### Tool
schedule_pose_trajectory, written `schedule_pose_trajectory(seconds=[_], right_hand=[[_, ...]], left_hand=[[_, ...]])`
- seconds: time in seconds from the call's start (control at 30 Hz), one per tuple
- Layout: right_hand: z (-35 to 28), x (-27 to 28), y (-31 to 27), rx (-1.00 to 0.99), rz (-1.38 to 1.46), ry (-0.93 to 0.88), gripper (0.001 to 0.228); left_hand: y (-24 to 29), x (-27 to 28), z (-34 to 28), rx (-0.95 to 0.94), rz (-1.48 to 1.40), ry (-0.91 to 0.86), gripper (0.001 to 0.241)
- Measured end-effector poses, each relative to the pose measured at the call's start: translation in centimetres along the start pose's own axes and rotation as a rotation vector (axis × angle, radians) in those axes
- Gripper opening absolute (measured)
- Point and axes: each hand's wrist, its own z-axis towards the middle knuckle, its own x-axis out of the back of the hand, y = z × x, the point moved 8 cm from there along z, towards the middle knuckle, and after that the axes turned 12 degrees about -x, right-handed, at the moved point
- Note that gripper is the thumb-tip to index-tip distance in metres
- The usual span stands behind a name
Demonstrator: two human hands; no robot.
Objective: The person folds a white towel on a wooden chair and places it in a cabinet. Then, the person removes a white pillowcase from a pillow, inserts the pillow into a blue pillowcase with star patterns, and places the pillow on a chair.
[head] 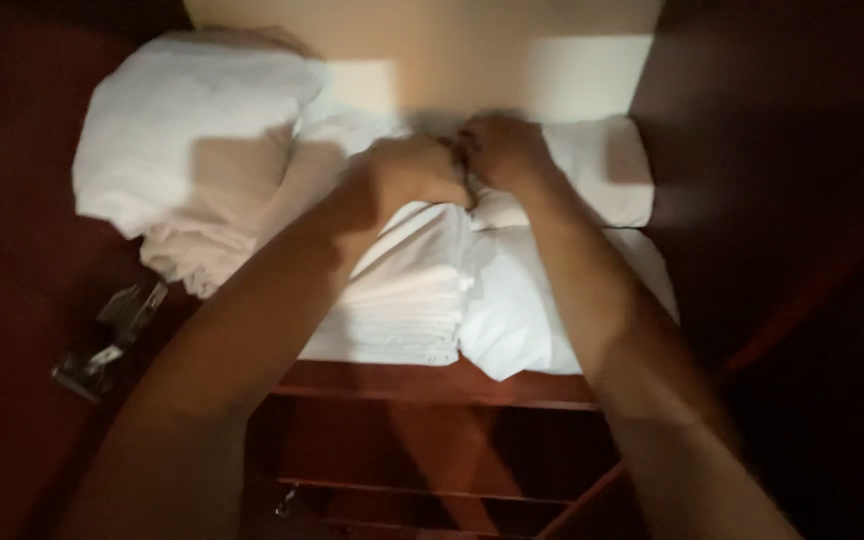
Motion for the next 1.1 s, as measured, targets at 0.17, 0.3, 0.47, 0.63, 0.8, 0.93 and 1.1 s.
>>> schedule_pose_trajectory(seconds=[0.17,0.3,0.47,0.63,0.8,0.93,1.1], right_hand=[[-2.5,3.5,-2.3,0.38,0.549,0.157,0.028],[-1.1,1.6,-2.3,0.242,0.492,-0.087,0.03],[-0.3,1.7,-2.4,0.365,0.407,0.051,0.033],[-5.1,8.7,-8.3,0.752,0.355,0.396,0.033],[-0.2,4.4,-14.0,0.616,0.621,-0.139,0.011],[2.6,-1.3,-17.2,0.388,0.27,-0.211,0.063],[-0.5,-1.2,-17.1,0.134,0.257,-0.361,0.077]], left_hand=[[4.9,4.4,-4.1,0.251,0.244,0.18,0.054],[11.8,5.9,-11.0,0.225,0.085,0.115,0.073],[13.2,5.3,-13.4,0.035,-0.003,0.42,0.077],[13.1,7.9,-20.7,-0.024,0.177,0.769,0.056],[11.7,6.2,-24.3,0.174,0.186,0.801,0.061],[11.3,4.0,-24.6,0.262,0.187,0.839,0.065],[11.3,4.8,-25.2,0.271,0.229,0.986,0.058]])
